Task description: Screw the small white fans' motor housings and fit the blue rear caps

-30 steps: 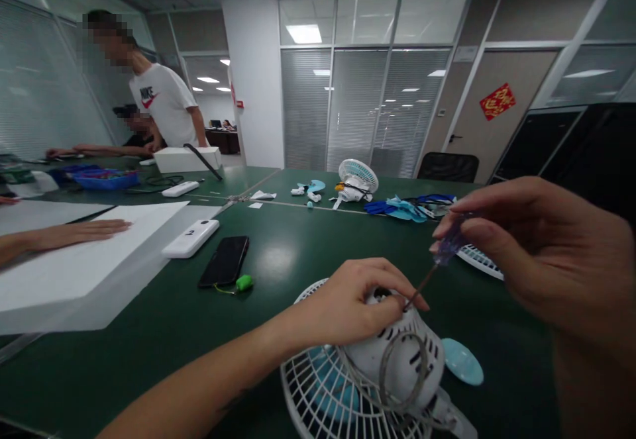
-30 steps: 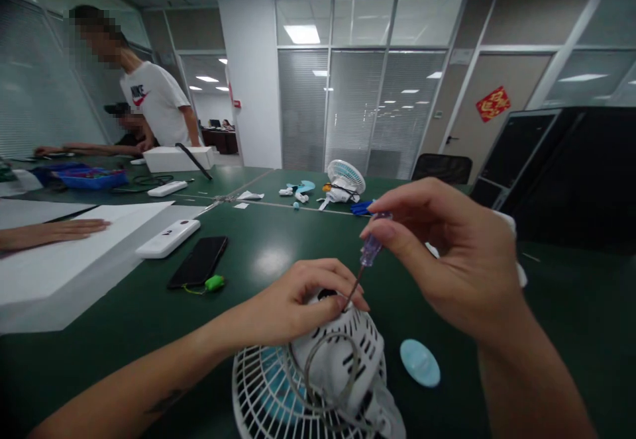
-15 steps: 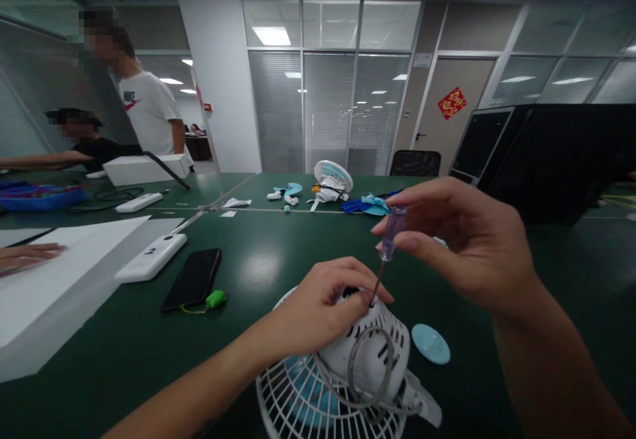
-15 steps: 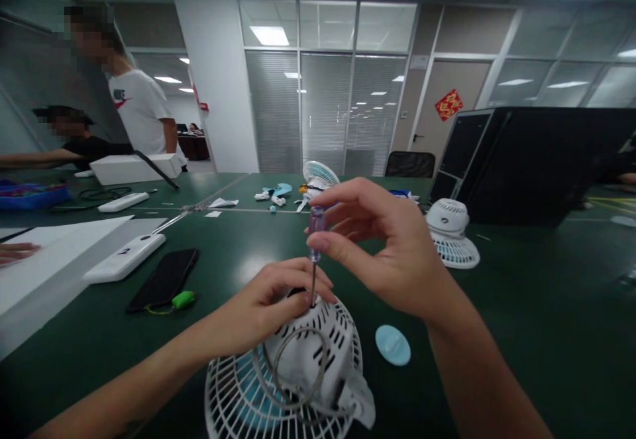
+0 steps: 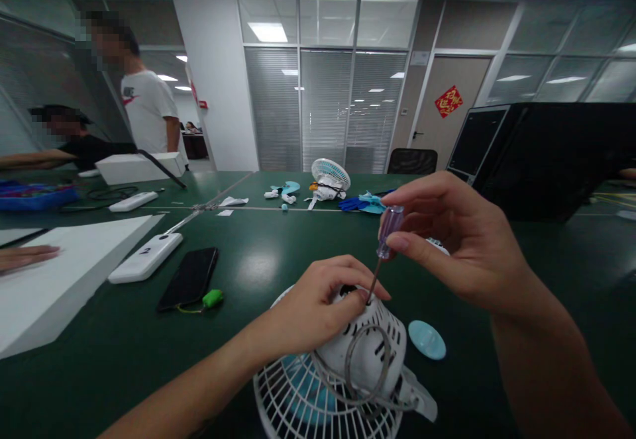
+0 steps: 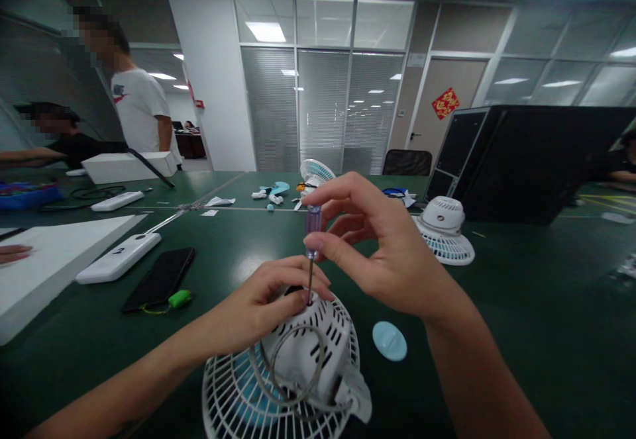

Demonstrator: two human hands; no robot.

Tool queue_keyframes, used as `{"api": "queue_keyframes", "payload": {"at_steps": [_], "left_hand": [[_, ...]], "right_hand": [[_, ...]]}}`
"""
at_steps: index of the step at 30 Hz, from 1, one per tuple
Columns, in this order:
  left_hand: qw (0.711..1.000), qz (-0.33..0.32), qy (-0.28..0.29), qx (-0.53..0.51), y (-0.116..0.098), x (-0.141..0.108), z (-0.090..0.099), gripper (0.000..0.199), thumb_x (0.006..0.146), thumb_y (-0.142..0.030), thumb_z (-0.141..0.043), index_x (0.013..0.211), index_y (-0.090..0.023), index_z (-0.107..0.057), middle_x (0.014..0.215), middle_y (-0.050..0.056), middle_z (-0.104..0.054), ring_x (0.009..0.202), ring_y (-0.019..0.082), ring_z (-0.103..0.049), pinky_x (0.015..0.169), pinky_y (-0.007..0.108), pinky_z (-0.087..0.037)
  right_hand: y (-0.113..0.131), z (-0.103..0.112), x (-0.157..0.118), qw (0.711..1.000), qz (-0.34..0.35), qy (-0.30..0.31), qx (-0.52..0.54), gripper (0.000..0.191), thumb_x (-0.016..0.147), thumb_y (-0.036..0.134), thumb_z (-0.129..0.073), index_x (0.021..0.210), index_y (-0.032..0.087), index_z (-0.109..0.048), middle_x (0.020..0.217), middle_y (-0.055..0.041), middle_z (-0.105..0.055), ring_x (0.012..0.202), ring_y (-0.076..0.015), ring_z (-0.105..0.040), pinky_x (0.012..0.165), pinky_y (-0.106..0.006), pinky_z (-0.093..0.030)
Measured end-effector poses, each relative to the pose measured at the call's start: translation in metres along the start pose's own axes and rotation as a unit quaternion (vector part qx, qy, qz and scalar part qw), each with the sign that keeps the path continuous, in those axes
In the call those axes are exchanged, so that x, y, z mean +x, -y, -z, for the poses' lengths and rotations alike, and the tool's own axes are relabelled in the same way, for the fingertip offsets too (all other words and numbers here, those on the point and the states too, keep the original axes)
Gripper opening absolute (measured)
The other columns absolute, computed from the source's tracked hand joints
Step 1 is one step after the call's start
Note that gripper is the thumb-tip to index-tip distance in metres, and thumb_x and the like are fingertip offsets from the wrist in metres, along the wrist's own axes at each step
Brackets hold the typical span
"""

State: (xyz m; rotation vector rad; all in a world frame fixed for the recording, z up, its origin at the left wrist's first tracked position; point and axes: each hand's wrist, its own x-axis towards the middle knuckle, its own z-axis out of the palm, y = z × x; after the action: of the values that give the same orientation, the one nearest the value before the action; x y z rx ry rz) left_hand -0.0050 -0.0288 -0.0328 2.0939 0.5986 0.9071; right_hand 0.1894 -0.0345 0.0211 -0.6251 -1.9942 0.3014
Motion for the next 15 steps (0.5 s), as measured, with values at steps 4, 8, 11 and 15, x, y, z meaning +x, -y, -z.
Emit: {"api": "queue_keyframes", "payload": {"at_steps": [4, 8, 11, 15], "left_hand": [[1.000, -0.002, -0.001, 0.003, 0.0003, -0.0008, -0.0002, 0.025, 0.089, -0.014, -0.052, 0.093, -0.021, -0.076, 0.101, 0.004, -0.068, 0.099, 0.020, -0.063, 0.092, 0.034, -0.045], [1.000, -0.006, -0.003, -0.001, 0.0011, -0.0013, -0.0005, 0.026, 0.089, -0.014, -0.051, 0.094, -0.021, -0.075, 0.101, 0.004, -0.068, 0.102, 0.020, -0.063, 0.094, 0.034, -0.044], [1.000, -0.003, -0.005, -0.006, 0.0007, -0.0011, -0.0002, 0.026, 0.089, -0.014, -0.051, 0.093, -0.021, -0.075, 0.101, 0.003, -0.067, 0.102, 0.020, -0.062, 0.094, 0.033, -0.044], [1.000, 0.000, -0.001, 0.002, -0.0004, 0.0001, -0.0003, 0.026, 0.089, -0.012, -0.051, 0.094, -0.020, -0.076, 0.102, 0.004, -0.068, 0.101, 0.019, -0.063, 0.093, 0.032, -0.044]], "right_hand": [[-0.0004, 0.0020, -0.0003, 1.000, -0.005, -0.005, -0.006, 0.029, 0.084, 0.023, -0.073, 0.110, 0.028, -0.062, 0.095, 0.0014, -0.066, 0.078, -0.0124, -0.069, 0.064, -0.021, -0.060], [0.0028, -0.0021, 0.0009, 1.000, 0.001, 0.026, 0.016, 0.036, 0.090, 0.018, -0.065, 0.123, 0.029, -0.060, 0.100, 0.0001, -0.068, 0.083, -0.0136, -0.070, 0.069, -0.024, -0.061], [0.0025, -0.0052, 0.0021, 1.000, 0.004, 0.016, 0.010, 0.038, 0.089, 0.018, -0.064, 0.125, 0.030, -0.059, 0.095, 0.0011, -0.066, 0.078, -0.0122, -0.069, 0.068, -0.023, -0.060], [-0.0016, -0.0022, 0.0036, 1.000, -0.013, -0.007, -0.008, 0.031, 0.083, 0.024, -0.073, 0.112, 0.026, -0.063, 0.090, 0.0020, -0.060, 0.070, -0.0103, -0.066, 0.062, -0.020, -0.059]]}}
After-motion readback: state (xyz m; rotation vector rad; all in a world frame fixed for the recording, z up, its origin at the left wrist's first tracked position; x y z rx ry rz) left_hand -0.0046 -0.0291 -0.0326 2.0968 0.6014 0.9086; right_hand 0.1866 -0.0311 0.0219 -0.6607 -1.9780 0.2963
